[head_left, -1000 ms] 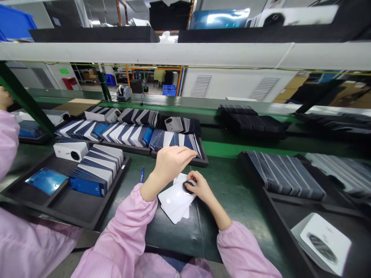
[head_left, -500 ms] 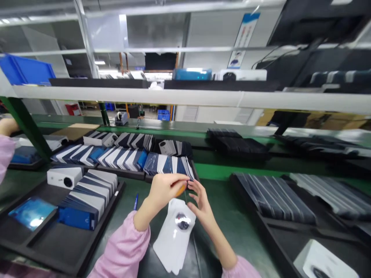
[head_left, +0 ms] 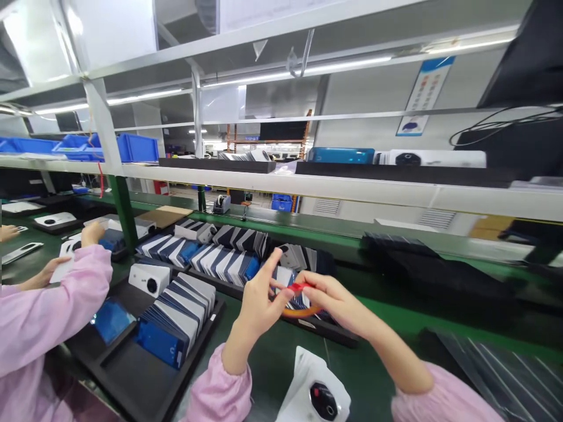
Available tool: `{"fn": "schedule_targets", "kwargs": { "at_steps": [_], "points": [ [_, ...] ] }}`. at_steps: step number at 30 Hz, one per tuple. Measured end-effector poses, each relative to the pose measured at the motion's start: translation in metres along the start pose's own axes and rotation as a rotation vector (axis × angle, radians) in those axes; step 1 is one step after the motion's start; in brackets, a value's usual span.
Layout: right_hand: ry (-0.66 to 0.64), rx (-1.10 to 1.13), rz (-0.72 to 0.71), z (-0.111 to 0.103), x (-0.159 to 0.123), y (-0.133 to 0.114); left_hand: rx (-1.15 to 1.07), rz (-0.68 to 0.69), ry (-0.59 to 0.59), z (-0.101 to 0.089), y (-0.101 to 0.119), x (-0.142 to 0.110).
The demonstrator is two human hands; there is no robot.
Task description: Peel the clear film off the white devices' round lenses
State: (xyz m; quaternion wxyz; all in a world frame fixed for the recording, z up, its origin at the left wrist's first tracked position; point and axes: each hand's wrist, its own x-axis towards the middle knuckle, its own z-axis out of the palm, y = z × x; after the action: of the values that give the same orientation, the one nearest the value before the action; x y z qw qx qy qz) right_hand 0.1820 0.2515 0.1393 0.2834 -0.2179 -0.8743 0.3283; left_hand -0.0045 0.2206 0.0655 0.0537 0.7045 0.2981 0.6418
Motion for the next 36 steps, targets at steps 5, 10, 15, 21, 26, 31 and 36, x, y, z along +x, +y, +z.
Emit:
{"fn": "schedule_targets", "kwargs": {
  "at_steps": [5,10,15,21,26,31,36],
  "points": [
    [0.475,-0.649,-0.527,-0.055,0.072,-0.046,-0.094,-0.074,0.199,-0.023,0.003,-0.001],
    [0.851,-1.164,-0.337,-0.114,0.150,-0.052,-0.003,-0.169,0.099,-0.032,0.014,0.000],
    [0.640,-1.300,0.167,-0.141,0.170,-0.035,-0.008,-0.290,0.010,-0.030,0.025,0.000],
    [0.736,-1.028,0.103,-0.148,0.158,-0.016,-0.010,-0.366,-0.029,-0.030,0.029,0.001],
    [0.888,-1.033,-0.506,-0.096,0.065,0.014,0.018,-0.410,-0.085,-0.033,0.024,0.003],
    [0.666,-0.530,0.138,0.012,-0.066,0.068,0.214,-0.552,-0.358,-0.022,0.016,0.008],
    [0.598,0.254,0.928,0.081,-0.156,0.100,0.587,-0.670,-0.848,0.018,0.016,-0.013]
  ]
}}
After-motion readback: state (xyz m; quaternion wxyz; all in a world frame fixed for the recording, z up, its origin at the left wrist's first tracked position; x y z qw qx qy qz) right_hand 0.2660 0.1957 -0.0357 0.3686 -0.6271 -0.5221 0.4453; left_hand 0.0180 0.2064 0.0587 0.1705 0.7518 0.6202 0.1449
